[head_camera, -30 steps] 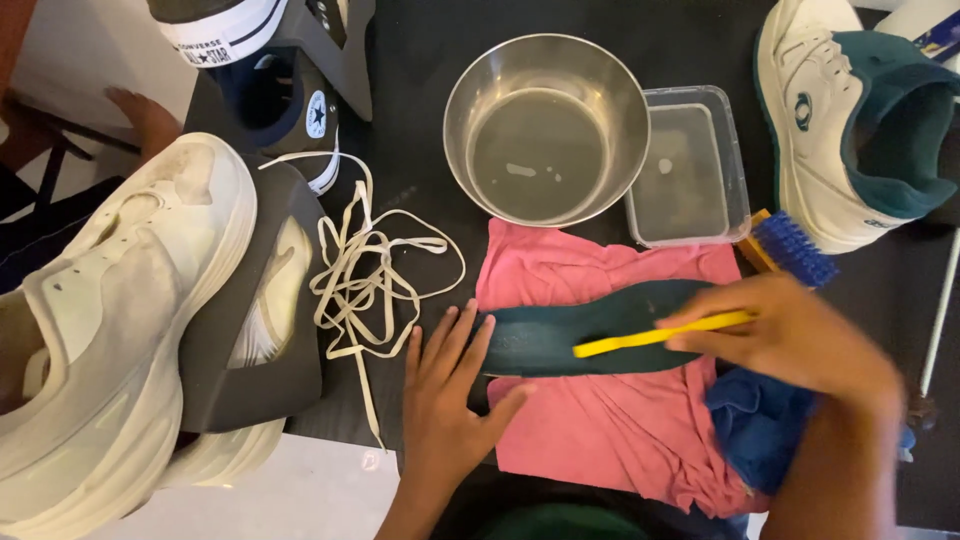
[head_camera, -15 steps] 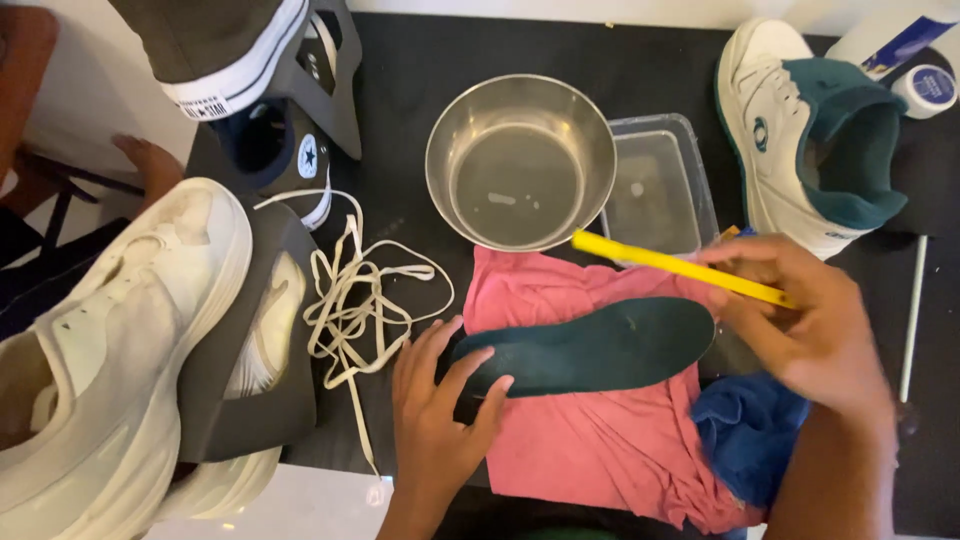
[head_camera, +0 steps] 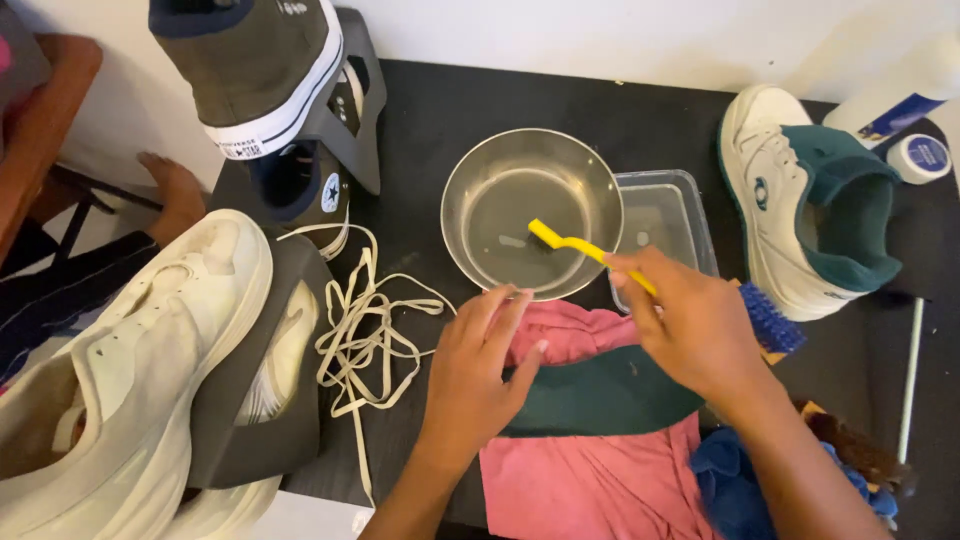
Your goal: The person scrubs a dark green shoe insole with a yellow toothbrush, repeatedly dipping the brush into a metal bowl of water. The insole is placed on a pink cloth on a black table, and the person continues scrubbing different areas of the insole throughout the video.
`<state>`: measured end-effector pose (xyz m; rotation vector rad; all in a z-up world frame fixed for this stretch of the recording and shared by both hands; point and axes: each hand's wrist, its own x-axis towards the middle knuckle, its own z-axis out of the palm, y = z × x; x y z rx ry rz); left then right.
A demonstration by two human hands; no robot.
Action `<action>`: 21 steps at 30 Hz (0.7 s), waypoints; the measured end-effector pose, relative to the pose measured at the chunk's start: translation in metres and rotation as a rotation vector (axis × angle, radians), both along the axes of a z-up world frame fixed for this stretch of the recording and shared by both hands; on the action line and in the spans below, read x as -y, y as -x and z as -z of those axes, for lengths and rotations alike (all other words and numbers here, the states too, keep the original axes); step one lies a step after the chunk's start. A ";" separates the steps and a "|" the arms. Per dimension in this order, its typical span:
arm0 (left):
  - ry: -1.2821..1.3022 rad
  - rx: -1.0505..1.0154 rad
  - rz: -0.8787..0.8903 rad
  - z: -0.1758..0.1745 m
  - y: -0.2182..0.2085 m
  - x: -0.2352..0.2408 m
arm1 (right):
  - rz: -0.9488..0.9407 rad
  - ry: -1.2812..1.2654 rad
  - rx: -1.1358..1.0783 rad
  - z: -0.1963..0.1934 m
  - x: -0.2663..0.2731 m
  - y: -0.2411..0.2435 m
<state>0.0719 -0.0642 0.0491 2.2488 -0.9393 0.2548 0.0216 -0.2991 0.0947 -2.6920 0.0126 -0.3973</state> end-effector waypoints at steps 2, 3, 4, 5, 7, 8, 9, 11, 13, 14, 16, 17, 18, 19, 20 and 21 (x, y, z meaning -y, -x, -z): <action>0.015 -0.020 0.026 0.003 0.000 -0.001 | -0.016 0.034 0.003 0.002 -0.006 -0.005; 0.031 -0.001 0.042 0.004 -0.001 -0.001 | -0.028 0.070 0.024 0.002 -0.007 -0.008; 0.047 0.015 0.061 0.005 0.000 0.000 | -0.038 0.106 0.043 0.003 -0.007 -0.009; 0.047 0.013 0.060 0.003 -0.001 -0.001 | -0.039 0.106 0.041 0.002 -0.008 -0.009; 0.063 0.007 0.101 -0.002 -0.004 -0.001 | -0.026 0.093 0.034 0.001 -0.007 -0.009; 0.065 0.005 0.102 -0.001 -0.004 0.000 | -0.025 0.094 0.032 0.001 -0.005 -0.010; 0.062 0.005 0.097 0.000 -0.004 0.000 | -0.023 0.082 0.010 0.001 -0.004 -0.010; 0.055 -0.002 0.094 0.002 -0.003 -0.001 | -0.021 0.065 -0.019 0.003 -0.004 -0.009; 0.065 0.001 0.079 0.002 -0.003 -0.003 | -0.027 0.039 0.137 0.004 -0.005 -0.008; 0.065 -0.001 0.079 0.003 -0.003 -0.004 | -0.027 0.038 0.135 0.007 -0.004 -0.007; 0.080 -0.010 0.097 0.004 -0.004 -0.006 | -0.043 -0.013 0.235 0.012 -0.001 -0.006; 0.082 -0.010 0.097 0.003 -0.005 -0.007 | -0.044 -0.011 0.235 0.015 0.001 -0.004; 0.097 -0.016 0.102 0.002 -0.005 -0.008 | -0.036 -0.040 0.246 0.018 0.002 -0.002; 0.112 -0.022 0.108 0.001 -0.005 -0.010 | -0.029 -0.068 0.257 0.021 0.003 0.000; 0.113 -0.022 0.103 0.001 -0.005 -0.011 | -0.033 -0.068 0.257 0.021 0.003 0.001; 0.169 0.006 0.093 0.001 -0.005 -0.013 | -0.030 -0.045 0.253 0.022 0.003 0.003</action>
